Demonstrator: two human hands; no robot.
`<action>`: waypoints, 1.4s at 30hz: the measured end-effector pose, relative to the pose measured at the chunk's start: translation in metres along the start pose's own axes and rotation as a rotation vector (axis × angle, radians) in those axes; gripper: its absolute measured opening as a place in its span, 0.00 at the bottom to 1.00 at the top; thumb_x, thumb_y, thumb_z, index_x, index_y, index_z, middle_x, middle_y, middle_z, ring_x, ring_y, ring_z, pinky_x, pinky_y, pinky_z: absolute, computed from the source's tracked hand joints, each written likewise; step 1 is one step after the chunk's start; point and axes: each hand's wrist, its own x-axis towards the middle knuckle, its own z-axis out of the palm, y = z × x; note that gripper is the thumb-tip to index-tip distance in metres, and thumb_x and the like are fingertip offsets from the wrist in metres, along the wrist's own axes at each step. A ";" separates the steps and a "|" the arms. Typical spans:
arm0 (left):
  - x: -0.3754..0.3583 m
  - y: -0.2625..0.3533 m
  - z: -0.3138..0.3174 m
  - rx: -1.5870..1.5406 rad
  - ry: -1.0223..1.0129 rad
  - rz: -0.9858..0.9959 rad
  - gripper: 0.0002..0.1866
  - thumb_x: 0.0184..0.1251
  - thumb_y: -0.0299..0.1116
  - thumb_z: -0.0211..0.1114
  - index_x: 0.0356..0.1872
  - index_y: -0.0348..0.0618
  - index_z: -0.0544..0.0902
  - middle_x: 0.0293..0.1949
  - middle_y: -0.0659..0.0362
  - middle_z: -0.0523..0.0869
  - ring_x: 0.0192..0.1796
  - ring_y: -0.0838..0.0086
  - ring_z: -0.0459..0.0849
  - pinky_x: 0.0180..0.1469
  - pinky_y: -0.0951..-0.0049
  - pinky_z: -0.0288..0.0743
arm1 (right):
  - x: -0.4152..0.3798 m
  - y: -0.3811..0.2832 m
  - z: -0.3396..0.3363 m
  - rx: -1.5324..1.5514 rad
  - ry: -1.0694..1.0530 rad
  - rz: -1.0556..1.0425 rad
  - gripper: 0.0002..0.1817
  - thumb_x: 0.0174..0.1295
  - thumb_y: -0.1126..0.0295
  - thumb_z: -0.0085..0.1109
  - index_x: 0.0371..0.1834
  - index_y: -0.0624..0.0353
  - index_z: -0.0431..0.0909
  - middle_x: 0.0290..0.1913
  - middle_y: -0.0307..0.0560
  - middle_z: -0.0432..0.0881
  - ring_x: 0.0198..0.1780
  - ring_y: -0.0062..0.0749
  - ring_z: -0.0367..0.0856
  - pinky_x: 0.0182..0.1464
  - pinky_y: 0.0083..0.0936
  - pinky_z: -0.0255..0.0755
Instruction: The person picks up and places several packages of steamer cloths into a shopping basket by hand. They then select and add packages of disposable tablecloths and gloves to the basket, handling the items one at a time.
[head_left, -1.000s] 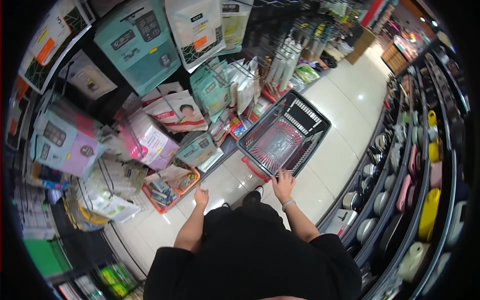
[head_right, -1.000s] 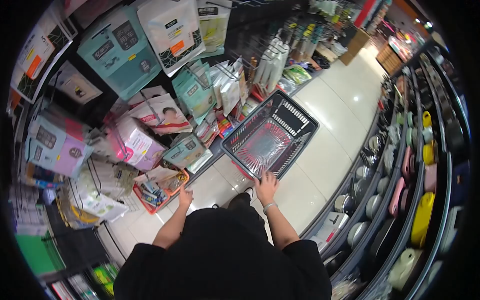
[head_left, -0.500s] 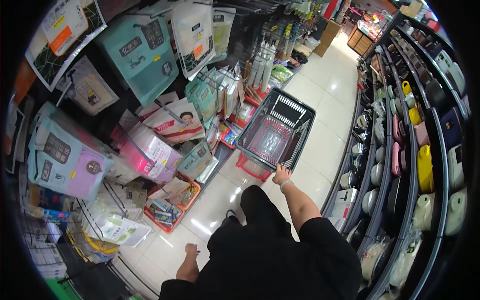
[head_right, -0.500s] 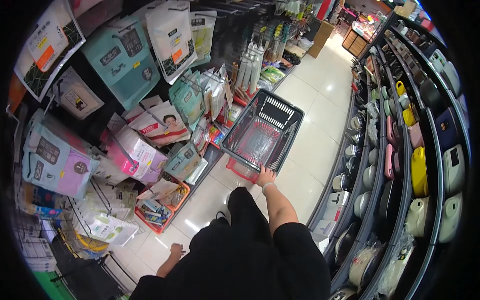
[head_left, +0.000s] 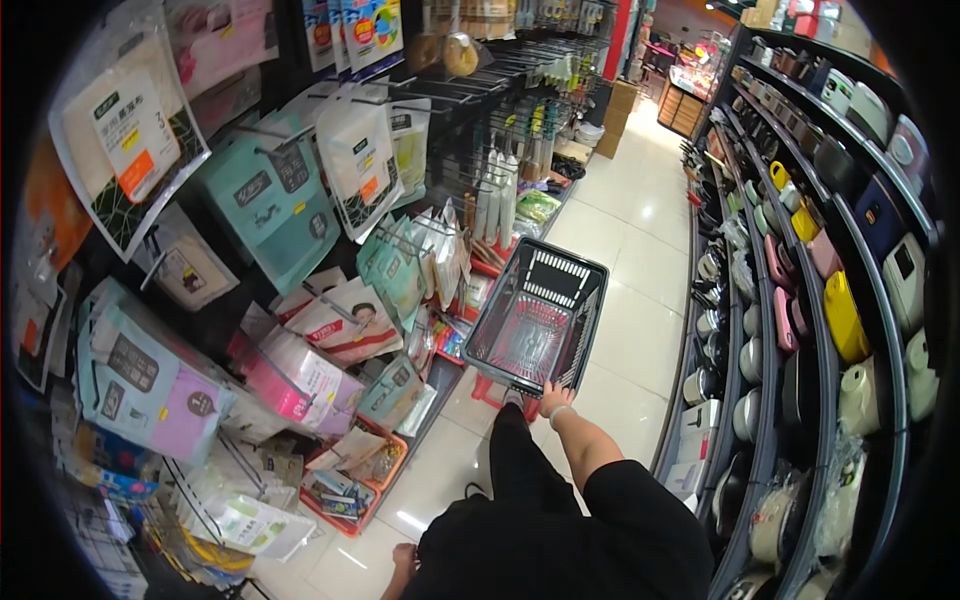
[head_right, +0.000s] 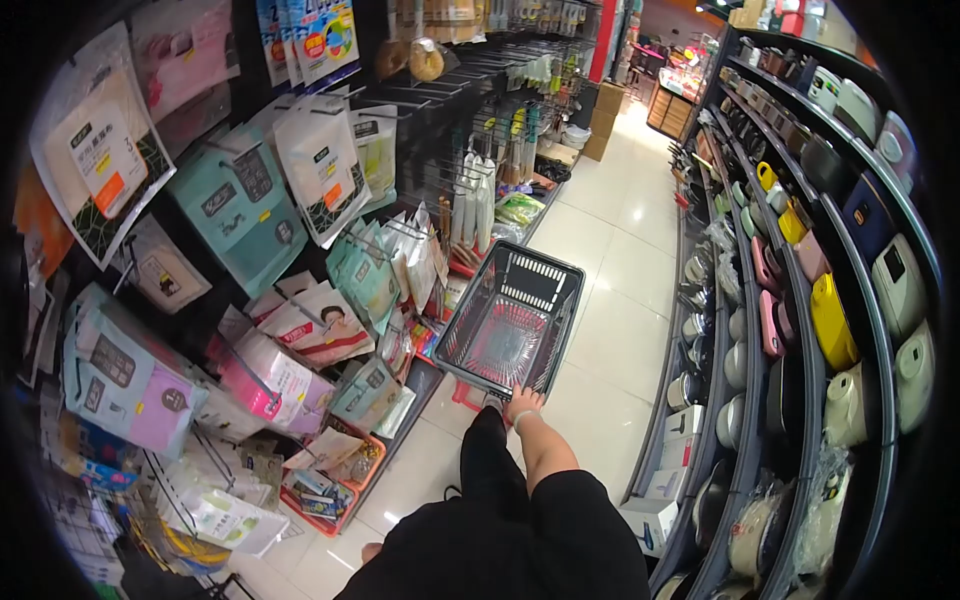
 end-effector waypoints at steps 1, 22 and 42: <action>0.002 -0.001 -0.003 0.246 -0.033 0.239 0.07 0.53 0.28 0.60 0.19 0.38 0.79 0.22 0.53 0.82 0.18 0.63 0.79 0.18 0.65 0.76 | 0.002 0.002 0.002 0.023 0.009 -0.019 0.31 0.60 0.54 0.52 0.65 0.51 0.60 0.62 0.57 0.65 0.67 0.55 0.59 0.71 0.53 0.39; 0.061 0.052 0.001 -0.115 -0.125 -0.519 0.13 0.58 0.27 0.59 0.46 0.39 0.75 0.31 0.52 0.83 0.24 0.64 0.86 0.21 0.71 0.77 | -0.129 0.021 0.053 0.276 -0.231 -0.700 0.16 0.49 0.73 0.59 0.43 0.61 0.74 0.43 0.57 0.79 0.48 0.52 0.78 0.51 0.41 0.72; -0.107 -0.009 0.034 0.239 0.671 -0.722 0.11 0.52 0.18 0.56 0.39 0.35 0.76 0.29 0.47 0.82 0.26 0.54 0.85 0.15 0.62 0.75 | -0.139 0.007 0.073 0.060 -0.139 -0.551 0.17 0.62 0.61 0.50 0.52 0.55 0.66 0.54 0.56 0.74 0.58 0.48 0.73 0.57 0.48 0.57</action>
